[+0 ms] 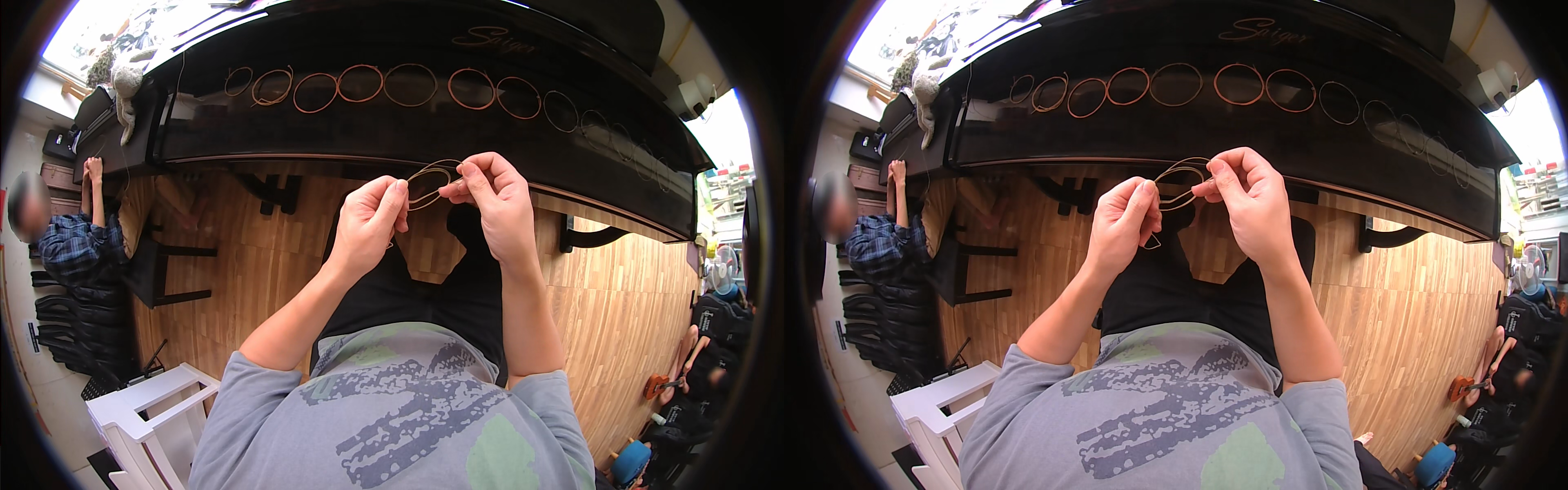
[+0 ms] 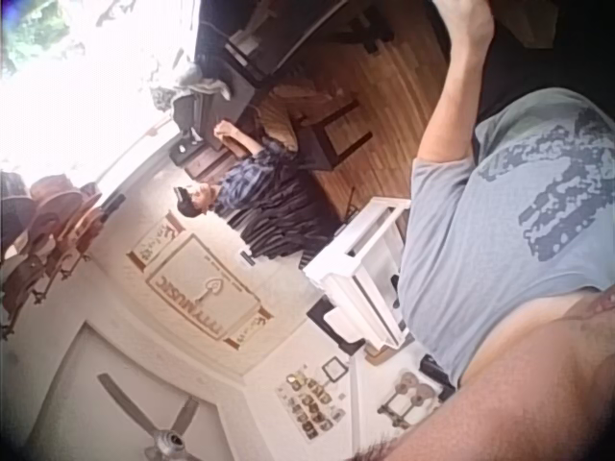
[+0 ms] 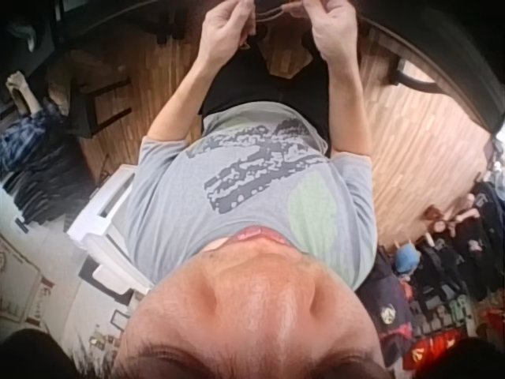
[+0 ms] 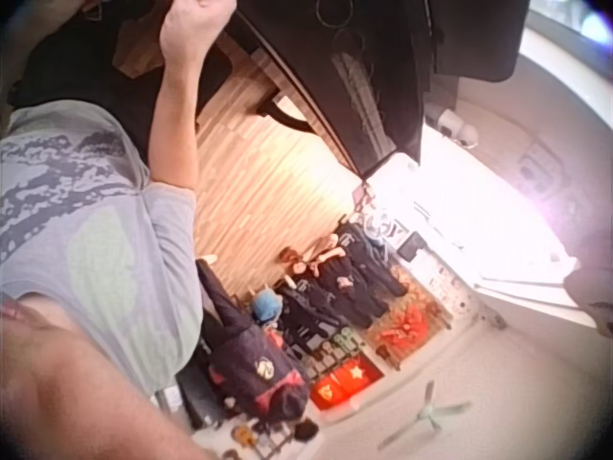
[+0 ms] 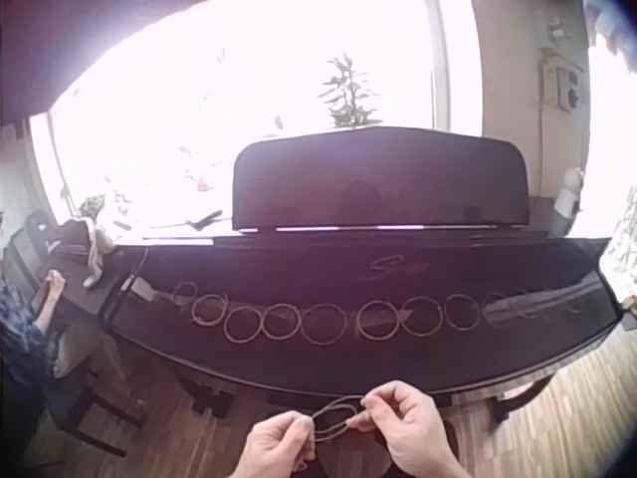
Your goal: The person repeatedly bends and twists a thin copper wire into circular loops, placing each finished loop on the piano lid. The person handles the wire by hand, forming and adjusting the loops one at a time.
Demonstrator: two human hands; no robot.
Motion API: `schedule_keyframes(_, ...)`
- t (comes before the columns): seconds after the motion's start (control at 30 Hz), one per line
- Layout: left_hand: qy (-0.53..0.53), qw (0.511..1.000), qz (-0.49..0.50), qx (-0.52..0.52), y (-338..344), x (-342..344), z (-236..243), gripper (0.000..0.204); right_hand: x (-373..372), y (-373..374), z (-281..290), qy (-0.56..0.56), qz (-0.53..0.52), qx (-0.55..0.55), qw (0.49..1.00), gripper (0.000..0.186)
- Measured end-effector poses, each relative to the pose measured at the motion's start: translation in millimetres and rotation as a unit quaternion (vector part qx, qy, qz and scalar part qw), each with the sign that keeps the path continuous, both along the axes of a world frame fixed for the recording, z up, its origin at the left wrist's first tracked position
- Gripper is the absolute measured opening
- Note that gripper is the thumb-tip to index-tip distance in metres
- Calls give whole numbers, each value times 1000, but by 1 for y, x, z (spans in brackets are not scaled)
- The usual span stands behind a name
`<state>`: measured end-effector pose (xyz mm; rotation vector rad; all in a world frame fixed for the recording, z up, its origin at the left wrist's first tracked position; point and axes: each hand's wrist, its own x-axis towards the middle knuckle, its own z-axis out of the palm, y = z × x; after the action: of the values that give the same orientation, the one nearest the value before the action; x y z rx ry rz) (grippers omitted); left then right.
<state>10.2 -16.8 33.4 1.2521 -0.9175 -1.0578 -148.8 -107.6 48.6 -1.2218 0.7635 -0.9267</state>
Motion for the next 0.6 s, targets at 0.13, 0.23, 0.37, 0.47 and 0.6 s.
schedule_keyframes(0.13, -18, 1000, 9, 17, 0, -2, 3, 32, 4, 5, 1, 26, -28, -48, 998, 13)
schedule_keyframes(0.23, 78, 997, -6, -7, -1, 1, 0, 31, 9, 13, -4, 55, -37, -88, 994, 10)
schedule_keyframes(0.37, 231, 973, -23, -19, -4, 2, 5, 31, 9, 12, -20, 109, -43, -272, 955, 10)
schedule_keyframes(0.47, 299, 954, -32, 1, -5, 1, 8, 30, 16, 19, -25, -81, 12, -86, 993, 13)
schedule_keyframes(0.6, 304, 952, -37, 12, -4, -1, 11, 29, 13, 24, -16, -68, 50, -7, 996, 19)
